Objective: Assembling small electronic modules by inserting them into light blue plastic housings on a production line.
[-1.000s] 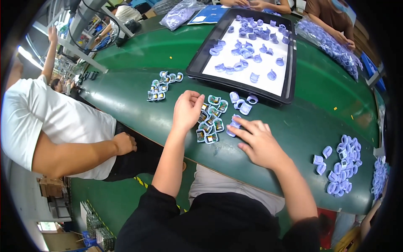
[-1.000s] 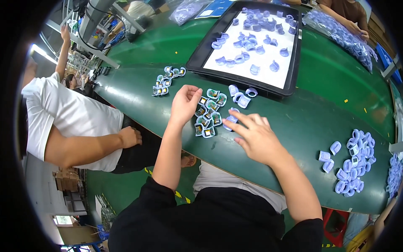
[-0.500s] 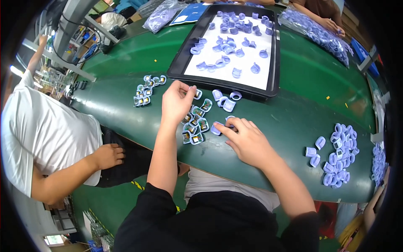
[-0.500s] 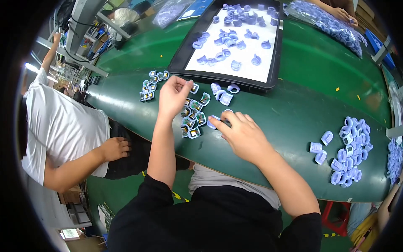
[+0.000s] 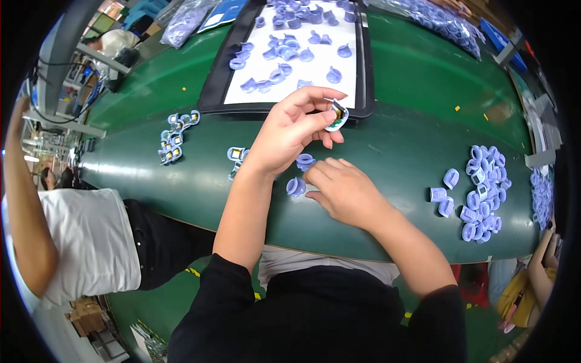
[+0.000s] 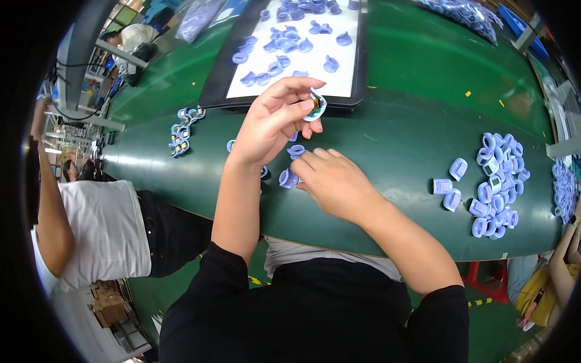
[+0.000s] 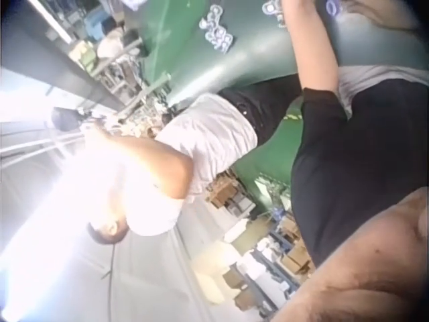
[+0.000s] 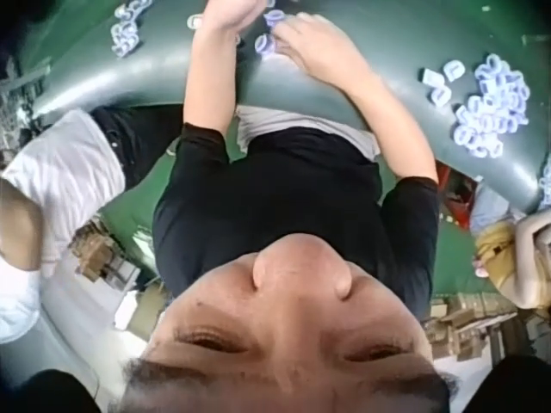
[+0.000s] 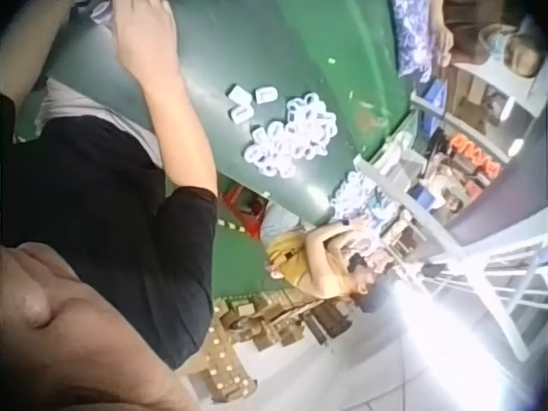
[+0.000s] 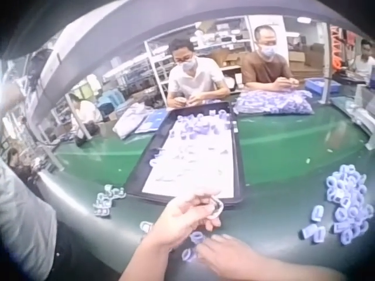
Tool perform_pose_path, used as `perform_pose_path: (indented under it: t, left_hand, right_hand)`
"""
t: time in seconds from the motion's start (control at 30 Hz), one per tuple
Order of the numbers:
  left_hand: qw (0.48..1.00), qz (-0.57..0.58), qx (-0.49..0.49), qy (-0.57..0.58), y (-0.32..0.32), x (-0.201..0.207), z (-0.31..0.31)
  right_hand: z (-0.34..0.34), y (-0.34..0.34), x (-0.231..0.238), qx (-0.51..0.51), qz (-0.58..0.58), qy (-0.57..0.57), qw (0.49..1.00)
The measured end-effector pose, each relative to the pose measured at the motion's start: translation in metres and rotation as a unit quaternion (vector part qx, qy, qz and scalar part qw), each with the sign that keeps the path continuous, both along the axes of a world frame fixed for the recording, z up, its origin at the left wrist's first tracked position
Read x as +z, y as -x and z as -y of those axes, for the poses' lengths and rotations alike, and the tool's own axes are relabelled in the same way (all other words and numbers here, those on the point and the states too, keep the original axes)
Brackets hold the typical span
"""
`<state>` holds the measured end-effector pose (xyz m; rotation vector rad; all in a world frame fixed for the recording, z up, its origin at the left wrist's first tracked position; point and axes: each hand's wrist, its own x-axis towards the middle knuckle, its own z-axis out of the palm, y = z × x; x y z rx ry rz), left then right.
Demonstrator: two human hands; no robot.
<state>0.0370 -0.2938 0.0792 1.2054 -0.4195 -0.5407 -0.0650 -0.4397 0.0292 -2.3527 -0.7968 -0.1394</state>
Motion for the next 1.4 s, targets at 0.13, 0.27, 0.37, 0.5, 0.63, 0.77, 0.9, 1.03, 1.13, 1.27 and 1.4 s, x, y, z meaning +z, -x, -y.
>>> perform_pose_path:
  t: [0.13,0.27,0.37,0.5,0.63,0.77,0.9,1.03,1.13,1.27,1.4]
  left_hand:
    - [1.000,-0.012,0.021,-0.007,0.002,-0.009,0.001]
    - [0.999,-0.031,0.043,-0.001,0.003,-0.014,-0.003]
    - [0.997,-0.045,0.054,0.016,0.006,-0.009,-0.003]
    - [0.997,-0.062,0.043,0.032,0.008,-0.012,-0.006]
    - [0.997,-0.062,0.051,0.018,0.013,-0.011,-0.005]
    - [0.998,-0.050,0.038,0.018,0.016,-0.009,0.000]
    - [0.997,-0.069,0.031,0.019,0.020,-0.008,0.000]
    - [0.995,-0.087,0.014,0.035,0.020,-0.010,0.004]
    - [0.996,-0.078,0.018,0.025,0.022,-0.009,0.005]
    - [0.997,-0.068,0.020,0.012,0.023,-0.012,0.007]
    - [0.998,-0.057,0.006,0.014,0.024,-0.014,0.007]
  right_hand:
    - [-0.001,0.003,0.004,0.001,0.020,0.000,1.000]
    - [-0.002,0.001,-0.012,0.000,0.034,-0.012,0.999]
    - [0.008,-0.002,-0.003,-0.002,-0.045,-0.013,0.999]
    - [0.022,-0.008,-0.002,-0.033,-0.044,-0.039,0.998]
    - [0.035,-0.014,0.019,-0.131,-0.103,-0.070,0.983]
    - [0.044,-0.019,0.015,-0.265,-0.037,-0.272,0.924]
    - [0.046,-0.021,0.028,-0.273,-0.093,-0.333,0.898]
    - [0.055,-0.022,0.028,-0.224,-0.035,-0.309,0.924]
    - [0.054,-0.022,0.023,-0.189,-0.053,-0.402,0.894]
    - [0.057,-0.023,0.024,-0.177,0.015,-0.325,0.929]
    - [0.053,-0.022,0.028,-0.186,0.046,-0.243,0.951]
